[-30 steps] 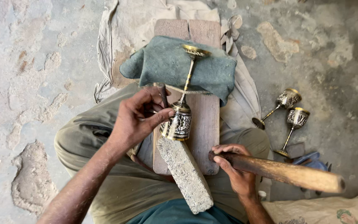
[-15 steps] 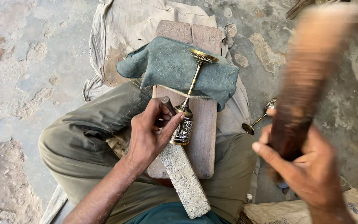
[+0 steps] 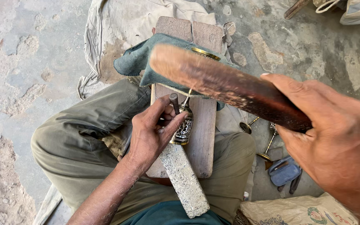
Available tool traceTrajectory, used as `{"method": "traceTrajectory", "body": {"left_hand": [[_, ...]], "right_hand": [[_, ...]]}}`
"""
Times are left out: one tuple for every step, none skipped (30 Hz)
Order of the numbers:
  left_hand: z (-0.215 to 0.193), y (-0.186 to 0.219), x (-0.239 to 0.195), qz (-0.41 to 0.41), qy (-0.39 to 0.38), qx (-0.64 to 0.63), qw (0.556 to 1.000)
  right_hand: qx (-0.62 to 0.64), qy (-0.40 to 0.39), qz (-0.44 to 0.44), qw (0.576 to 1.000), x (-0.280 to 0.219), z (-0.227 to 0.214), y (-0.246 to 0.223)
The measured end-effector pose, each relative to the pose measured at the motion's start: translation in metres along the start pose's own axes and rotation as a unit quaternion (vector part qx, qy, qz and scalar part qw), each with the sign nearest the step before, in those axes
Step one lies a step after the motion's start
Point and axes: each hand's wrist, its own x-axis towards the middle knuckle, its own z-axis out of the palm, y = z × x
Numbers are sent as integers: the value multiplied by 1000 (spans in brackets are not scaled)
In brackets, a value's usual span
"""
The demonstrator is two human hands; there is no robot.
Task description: The person sits on the floor and uses a wooden mallet to strike a metal punch held against a brass goblet stem. They repeatedly reposition the punch and strike it to create a pattern on the stem, with other finished goblets visible nearby.
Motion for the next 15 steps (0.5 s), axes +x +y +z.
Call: {"method": "traceTrajectory", "body": {"left_hand": [[0,0,0,-8,-1,0,1000],[-1,0,0,-9,-4,3,1000],[-1,0,0,-11,-7,6,1000],[-1,0,1,-12,-10,9,1000],[-1,0,1,-2,-8,8,1000],[-1,0,2,8,-5,7,1000],[-1,0,3,19,-3,5,1000],[-1,-1,2,16,0,8,1000],[0,-1,2,14,2,10,1000],[0,-1,2,13,3,14,1000],[0,-1,1,14,5,14,1000],[0,0,2,19,5,14,1000],[0,0,4,23,6,14,1000],[1,-1,4,15,4,14,1000],[0,-1,3,6,1,14,1000]], "right_hand": [[42,30,-20,998,0,0,0],[85,60,-38,994,0,0,0],[13,-11,-24,1000,-1,0,0],[-60,-81,-8,995,-1,-2,2],[-72,-94,3,993,-1,-2,3],[-84,-108,13,991,-2,-3,4],[-36,-65,18,997,-1,-2,4],[14,-24,22,999,-1,-1,3],[-51,-81,21,995,0,-1,3],[-114,-137,21,984,-1,-1,3],[-117,-139,16,983,-1,0,3],[-119,-139,14,983,-1,0,3],[-63,-85,7,994,-1,1,3],[-6,-33,-2,999,-1,1,3],[-35,-54,-6,998,-1,2,3]]}}
